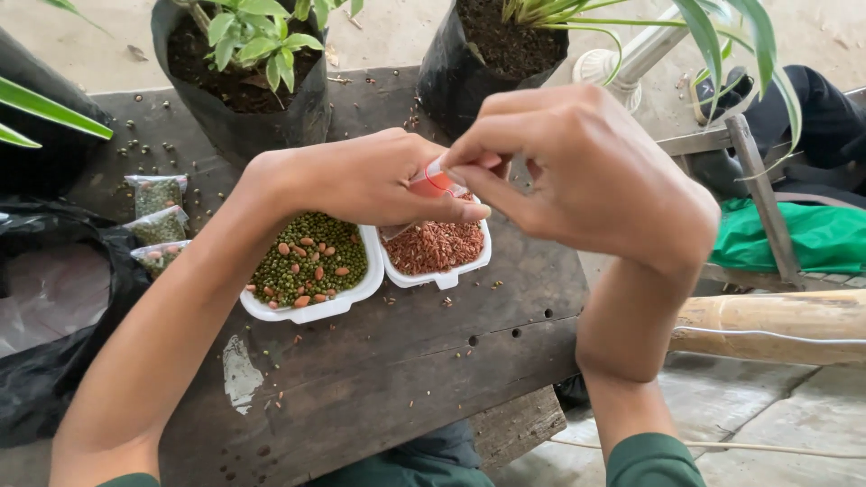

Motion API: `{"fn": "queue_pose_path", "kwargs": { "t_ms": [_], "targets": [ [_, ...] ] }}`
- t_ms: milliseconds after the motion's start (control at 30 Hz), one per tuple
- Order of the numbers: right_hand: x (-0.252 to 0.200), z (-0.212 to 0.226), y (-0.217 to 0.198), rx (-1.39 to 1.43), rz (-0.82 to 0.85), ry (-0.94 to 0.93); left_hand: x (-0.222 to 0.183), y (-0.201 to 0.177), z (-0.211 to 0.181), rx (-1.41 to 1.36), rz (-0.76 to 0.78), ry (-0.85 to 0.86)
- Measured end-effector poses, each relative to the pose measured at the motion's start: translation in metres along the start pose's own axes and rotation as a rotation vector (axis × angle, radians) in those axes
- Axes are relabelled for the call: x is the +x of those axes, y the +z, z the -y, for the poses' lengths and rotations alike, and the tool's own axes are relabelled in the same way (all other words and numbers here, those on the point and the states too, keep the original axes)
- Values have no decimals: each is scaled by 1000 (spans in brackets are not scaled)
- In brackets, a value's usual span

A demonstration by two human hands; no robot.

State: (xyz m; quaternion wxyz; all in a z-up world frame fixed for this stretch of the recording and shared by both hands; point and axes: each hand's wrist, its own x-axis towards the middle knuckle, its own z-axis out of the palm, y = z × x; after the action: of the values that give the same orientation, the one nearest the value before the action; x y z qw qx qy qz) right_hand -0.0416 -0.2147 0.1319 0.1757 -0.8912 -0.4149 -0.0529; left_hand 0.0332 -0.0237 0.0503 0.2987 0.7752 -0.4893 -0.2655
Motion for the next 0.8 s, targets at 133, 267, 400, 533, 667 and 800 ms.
{"fn": "queue_pose_path", "kwargs": {
  "t_ms": [133, 267, 400, 533, 667, 800],
  "targets": [
    [-10, 12, -7, -46, -21, -23, -3, -3, -9, -86, 5, 33],
    [-23, 16, -17, -110, -92, -38, -9, -7, -17, -227, 5, -24],
    [-36, 17, -29, -146, -236, 34, -8, -7, -8, -264, -27, 49],
    [-44, 7, -38, -108, -276, 131, -10, -8, -15, -66, -80, -112],
    [-42, -21, -37, -55, -164, 294, -9, -6, -18, 297, -80, -445],
    [-26, -52, -25, -51, 85, 389, -14, -14, -32, 263, -45, -515]
  ]
}}
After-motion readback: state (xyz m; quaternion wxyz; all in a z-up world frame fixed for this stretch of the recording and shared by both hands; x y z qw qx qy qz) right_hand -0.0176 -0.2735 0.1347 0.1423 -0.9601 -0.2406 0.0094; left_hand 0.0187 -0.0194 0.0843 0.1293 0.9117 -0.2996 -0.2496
